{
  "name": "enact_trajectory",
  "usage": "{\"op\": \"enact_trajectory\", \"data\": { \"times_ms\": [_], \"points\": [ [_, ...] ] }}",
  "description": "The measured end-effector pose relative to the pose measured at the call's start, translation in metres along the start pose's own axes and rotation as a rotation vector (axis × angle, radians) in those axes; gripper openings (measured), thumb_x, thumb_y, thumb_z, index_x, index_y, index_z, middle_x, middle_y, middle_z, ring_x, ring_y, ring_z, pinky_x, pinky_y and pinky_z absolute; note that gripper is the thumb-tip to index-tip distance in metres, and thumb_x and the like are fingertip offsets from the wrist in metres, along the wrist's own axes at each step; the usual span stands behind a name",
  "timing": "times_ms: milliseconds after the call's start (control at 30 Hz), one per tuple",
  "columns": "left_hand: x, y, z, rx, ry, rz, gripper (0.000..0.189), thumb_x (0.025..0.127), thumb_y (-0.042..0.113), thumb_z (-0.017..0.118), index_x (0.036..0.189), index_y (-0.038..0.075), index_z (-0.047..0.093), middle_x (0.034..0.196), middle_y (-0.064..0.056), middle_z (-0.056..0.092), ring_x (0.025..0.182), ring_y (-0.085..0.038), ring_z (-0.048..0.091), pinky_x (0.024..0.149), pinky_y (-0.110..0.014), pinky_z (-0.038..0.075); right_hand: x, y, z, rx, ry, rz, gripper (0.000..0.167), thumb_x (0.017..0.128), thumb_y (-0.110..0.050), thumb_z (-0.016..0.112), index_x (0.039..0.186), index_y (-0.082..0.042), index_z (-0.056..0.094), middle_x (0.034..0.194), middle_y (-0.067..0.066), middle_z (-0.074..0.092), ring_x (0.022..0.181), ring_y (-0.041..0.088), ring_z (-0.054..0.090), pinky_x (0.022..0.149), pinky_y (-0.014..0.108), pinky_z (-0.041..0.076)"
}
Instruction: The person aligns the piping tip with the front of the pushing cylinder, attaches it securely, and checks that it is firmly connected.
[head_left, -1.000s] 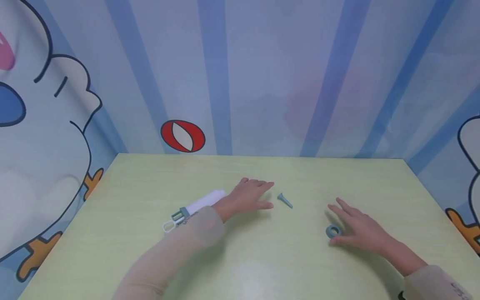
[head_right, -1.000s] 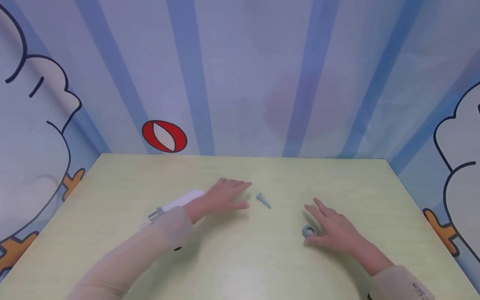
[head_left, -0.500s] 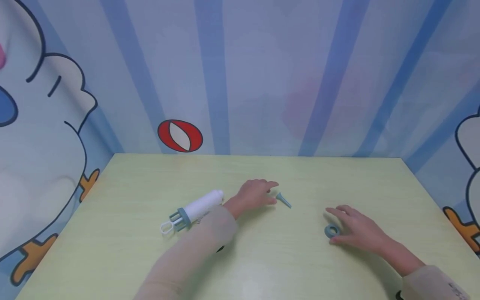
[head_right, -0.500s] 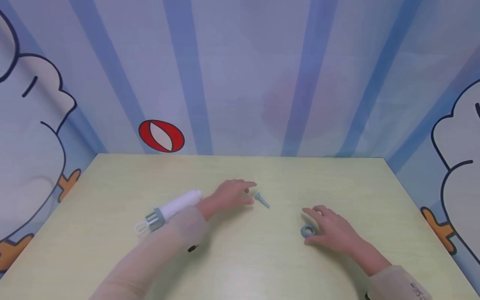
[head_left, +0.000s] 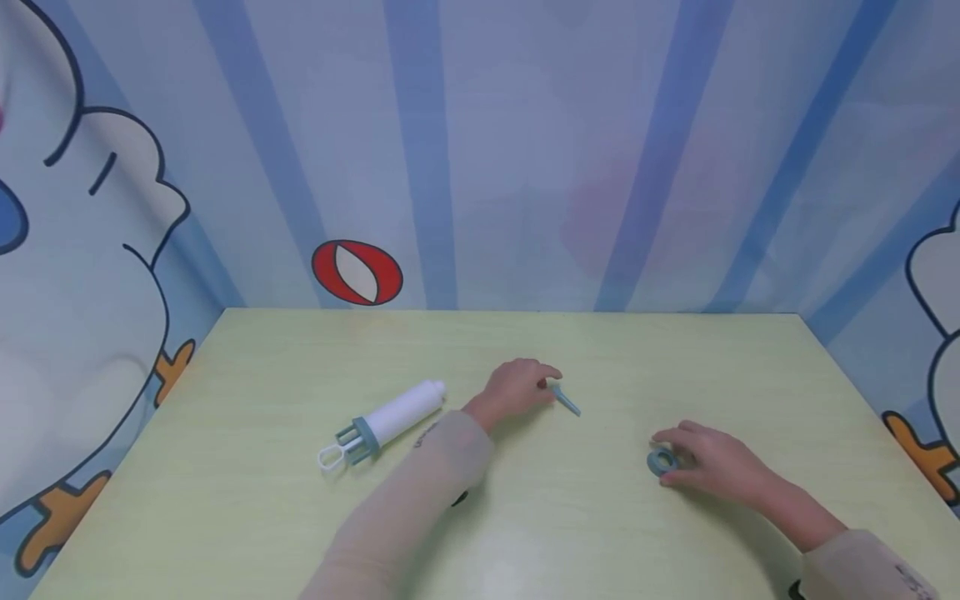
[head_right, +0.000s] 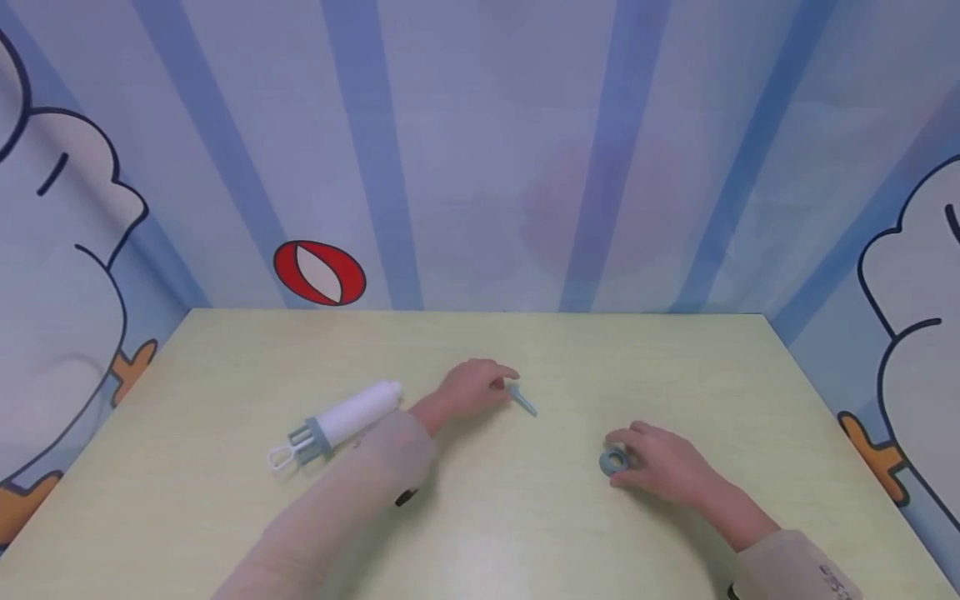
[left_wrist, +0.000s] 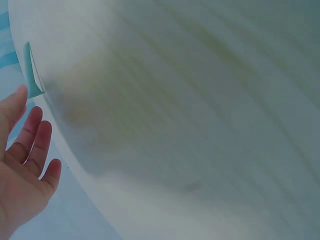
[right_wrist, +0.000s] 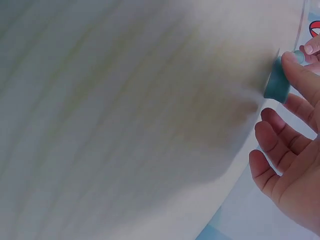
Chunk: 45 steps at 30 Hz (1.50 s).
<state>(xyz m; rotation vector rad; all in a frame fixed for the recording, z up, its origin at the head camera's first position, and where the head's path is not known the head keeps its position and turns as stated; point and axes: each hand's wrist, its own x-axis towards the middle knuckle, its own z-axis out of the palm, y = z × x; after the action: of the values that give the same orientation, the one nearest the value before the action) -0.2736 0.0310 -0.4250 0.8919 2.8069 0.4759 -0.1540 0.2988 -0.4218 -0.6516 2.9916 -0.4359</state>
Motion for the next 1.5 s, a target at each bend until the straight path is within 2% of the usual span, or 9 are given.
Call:
{"op": "enact_trajectory", "data": {
  "times_ms": [167, 333, 533, 733, 867, 1100, 1300, 1500],
  "points": [
    [0.003, 0.003, 0.003, -0.025, 0.005, -0.008, 0.031, 0.083, 0.025, 0.06, 0.114, 0.022, 0.061, 0.094, 0.005, 0.066, 0.083, -0.007, 0.058, 0.064, -0.019, 0.041, 0.001, -0.001, 0.001, 0.008, -0.012, 0.009, 0.037, 0.068, -0.031, 0.072, 0.098, -0.01, 0.063, 0.081, -0.009, 0.055, 0.07, 0.002, 0.048, 0.06, 0.021, 0.041],
    [0.004, 0.006, 0.005, -0.015, 0.012, -0.023, 0.025, 0.085, 0.024, 0.058, 0.109, 0.022, 0.064, 0.098, 0.006, 0.066, 0.087, -0.007, 0.059, 0.067, -0.018, 0.043, 0.003, -0.003, 0.001, 0.037, -0.039, 0.049, 0.036, 0.068, -0.028, 0.072, 0.096, -0.008, 0.063, 0.085, -0.006, 0.059, 0.076, 0.007, 0.053, 0.066, 0.025, 0.044],
    [0.004, 0.008, 0.006, -0.005, 0.033, -0.027, 0.022, 0.086, 0.024, 0.057, 0.106, 0.022, 0.066, 0.098, 0.007, 0.067, 0.088, -0.008, 0.06, 0.068, -0.019, 0.043, 0.005, -0.005, -0.001, 0.072, -0.069, 0.09, 0.033, 0.069, -0.025, 0.072, 0.095, -0.008, 0.062, 0.085, -0.004, 0.059, 0.077, 0.009, 0.052, 0.066, 0.028, 0.043],
    [0.004, 0.008, 0.006, -0.003, 0.038, -0.03, 0.022, 0.085, 0.024, 0.057, 0.106, 0.022, 0.066, 0.097, 0.007, 0.067, 0.086, -0.008, 0.059, 0.069, -0.019, 0.043, 0.006, -0.006, -0.001, 0.07, -0.063, 0.085, 0.031, 0.068, -0.024, 0.072, 0.094, -0.009, 0.062, 0.084, -0.005, 0.059, 0.075, 0.008, 0.052, 0.064, 0.027, 0.043],
    [0.005, 0.008, 0.007, 0.003, 0.051, -0.009, 0.022, 0.085, 0.022, 0.058, 0.105, 0.021, 0.066, 0.096, 0.007, 0.067, 0.085, -0.007, 0.058, 0.069, -0.018, 0.042, 0.006, -0.005, 0.0, 0.075, -0.063, 0.082, 0.031, 0.069, -0.024, 0.072, 0.093, -0.009, 0.062, 0.083, -0.006, 0.058, 0.074, 0.007, 0.051, 0.063, 0.026, 0.042],
    [0.006, 0.009, 0.001, -0.015, 0.129, 0.049, 0.022, 0.084, 0.016, 0.058, 0.104, 0.017, 0.067, 0.096, 0.004, 0.068, 0.087, -0.008, 0.06, 0.075, -0.019, 0.045, 0.007, -0.006, -0.001, 0.082, -0.08, 0.105, 0.03, 0.069, -0.024, 0.072, 0.093, -0.009, 0.062, 0.082, -0.005, 0.058, 0.074, 0.008, 0.05, 0.064, 0.027, 0.042],
    [0.001, 0.008, -0.006, -0.032, 0.134, 0.054, 0.022, 0.084, 0.019, 0.059, 0.105, 0.017, 0.067, 0.096, 0.004, 0.067, 0.086, -0.008, 0.061, 0.075, -0.019, 0.045, 0.007, -0.006, -0.001, 0.069, -0.079, 0.1, 0.029, 0.068, -0.024, 0.073, 0.092, -0.01, 0.062, 0.08, -0.006, 0.057, 0.073, 0.008, 0.05, 0.063, 0.027, 0.042],
    [-0.013, 0.006, -0.011, -0.095, 0.132, 0.065, 0.023, 0.085, 0.022, 0.059, 0.106, 0.016, 0.066, 0.095, 0.003, 0.067, 0.083, -0.007, 0.06, 0.072, -0.018, 0.045, 0.008, -0.006, 0.0, 0.074, -0.085, 0.089, 0.029, 0.068, -0.024, 0.073, 0.092, -0.01, 0.062, 0.081, -0.005, 0.057, 0.073, 0.008, 0.05, 0.064, 0.027, 0.042]
  ]
}}
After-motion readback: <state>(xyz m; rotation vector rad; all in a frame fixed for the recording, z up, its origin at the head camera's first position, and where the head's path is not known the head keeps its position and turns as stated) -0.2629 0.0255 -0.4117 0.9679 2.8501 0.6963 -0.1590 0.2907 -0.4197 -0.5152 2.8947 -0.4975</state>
